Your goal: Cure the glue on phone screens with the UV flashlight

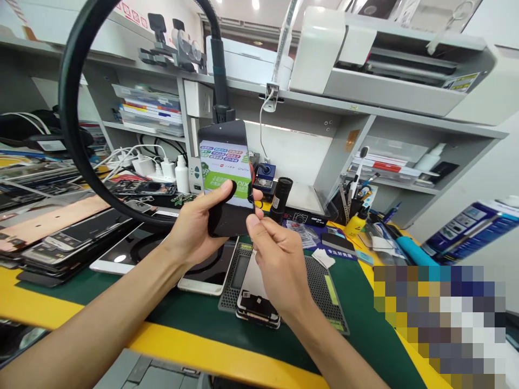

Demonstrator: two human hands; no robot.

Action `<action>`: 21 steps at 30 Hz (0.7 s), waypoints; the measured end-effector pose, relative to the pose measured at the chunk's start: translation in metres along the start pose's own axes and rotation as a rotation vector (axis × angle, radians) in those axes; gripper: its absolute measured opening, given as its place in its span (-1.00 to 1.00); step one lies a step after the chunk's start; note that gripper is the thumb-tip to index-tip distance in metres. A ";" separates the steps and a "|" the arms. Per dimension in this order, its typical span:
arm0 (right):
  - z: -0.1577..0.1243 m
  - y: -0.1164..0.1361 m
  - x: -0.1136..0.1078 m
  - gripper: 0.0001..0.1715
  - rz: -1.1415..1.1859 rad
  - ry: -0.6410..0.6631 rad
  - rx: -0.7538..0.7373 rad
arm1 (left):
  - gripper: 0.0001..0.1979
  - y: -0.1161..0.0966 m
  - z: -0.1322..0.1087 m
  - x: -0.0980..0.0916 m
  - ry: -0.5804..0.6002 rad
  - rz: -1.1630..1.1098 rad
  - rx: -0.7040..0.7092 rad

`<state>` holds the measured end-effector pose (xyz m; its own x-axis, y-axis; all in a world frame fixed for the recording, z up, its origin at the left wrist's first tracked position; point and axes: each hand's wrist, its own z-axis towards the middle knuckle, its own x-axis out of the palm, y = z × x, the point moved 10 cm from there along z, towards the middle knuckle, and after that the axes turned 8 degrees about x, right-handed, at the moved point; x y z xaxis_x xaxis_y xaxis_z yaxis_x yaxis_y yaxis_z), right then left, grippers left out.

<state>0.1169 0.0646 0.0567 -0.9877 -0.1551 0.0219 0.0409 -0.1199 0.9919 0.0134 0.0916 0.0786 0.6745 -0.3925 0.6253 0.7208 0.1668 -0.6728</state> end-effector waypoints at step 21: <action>-0.009 0.019 0.000 -0.53 -0.169 -0.025 -0.174 | -0.64 0.004 -0.002 0.003 0.083 -0.008 -0.059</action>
<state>0.1193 0.0532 0.0747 -0.9860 -0.0939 -0.1376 -0.1025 -0.3095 0.9454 0.0185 0.0889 0.0769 0.6519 -0.4671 0.5974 0.7135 0.1109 -0.6919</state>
